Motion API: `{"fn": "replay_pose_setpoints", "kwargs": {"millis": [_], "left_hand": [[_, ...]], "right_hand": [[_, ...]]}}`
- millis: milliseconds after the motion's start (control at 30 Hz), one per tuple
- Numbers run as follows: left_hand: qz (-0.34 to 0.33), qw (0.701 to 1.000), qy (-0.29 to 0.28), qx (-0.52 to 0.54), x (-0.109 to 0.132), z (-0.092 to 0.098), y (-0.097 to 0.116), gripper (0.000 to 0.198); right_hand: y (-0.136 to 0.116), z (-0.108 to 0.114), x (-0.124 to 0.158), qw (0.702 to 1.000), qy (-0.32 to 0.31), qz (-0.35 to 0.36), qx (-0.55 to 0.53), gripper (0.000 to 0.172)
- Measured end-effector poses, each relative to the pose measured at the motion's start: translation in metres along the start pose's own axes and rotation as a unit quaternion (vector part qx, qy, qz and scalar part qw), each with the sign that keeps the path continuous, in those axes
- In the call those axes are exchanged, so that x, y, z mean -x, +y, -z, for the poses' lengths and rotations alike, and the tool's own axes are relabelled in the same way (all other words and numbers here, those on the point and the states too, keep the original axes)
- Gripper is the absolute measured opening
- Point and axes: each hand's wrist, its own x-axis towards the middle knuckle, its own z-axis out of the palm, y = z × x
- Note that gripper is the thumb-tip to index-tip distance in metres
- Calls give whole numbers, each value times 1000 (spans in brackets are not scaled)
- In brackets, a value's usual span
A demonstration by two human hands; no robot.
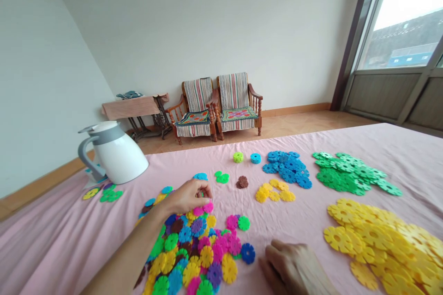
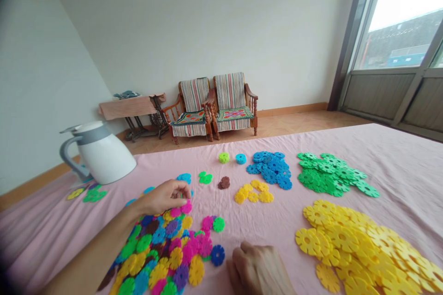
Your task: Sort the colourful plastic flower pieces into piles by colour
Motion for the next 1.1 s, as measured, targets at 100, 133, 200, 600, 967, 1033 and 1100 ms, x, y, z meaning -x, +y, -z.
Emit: {"fn": "replay_pose_setpoints", "kwargs": {"millis": [100, 133, 200, 600, 967, 1033, 1100], "left_hand": [[20, 998, -40, -38, 27, 5, -3, 18], [21, 998, -45, -46, 34, 5, -4, 19], [17, 997, -40, -63, 45, 1, -5, 22], [14, 998, -14, -52, 54, -11, -1, 12], [17, 999, 23, 34, 45, -14, -6, 10], [18, 998, 45, 29, 43, -16, -8, 9], [19, 997, 66, 27, 42, -17, -9, 9]], "right_hand": [[1, -2, 2, 1000, 6, 11, 7, 22], [1, -3, 2, 1000, 4, 15, 9, 23], [1, -2, 2, 1000, 1, 18, 14, 23], [2, 1, -1, 999, 4, 30, 26, 24], [3, -1, -1, 999, 21, 32, 12, 23], [3, 0, -1, 999, 18, 26, 8, 23], [2, 0, -1, 1000, 9, 24, 11, 23]]}}
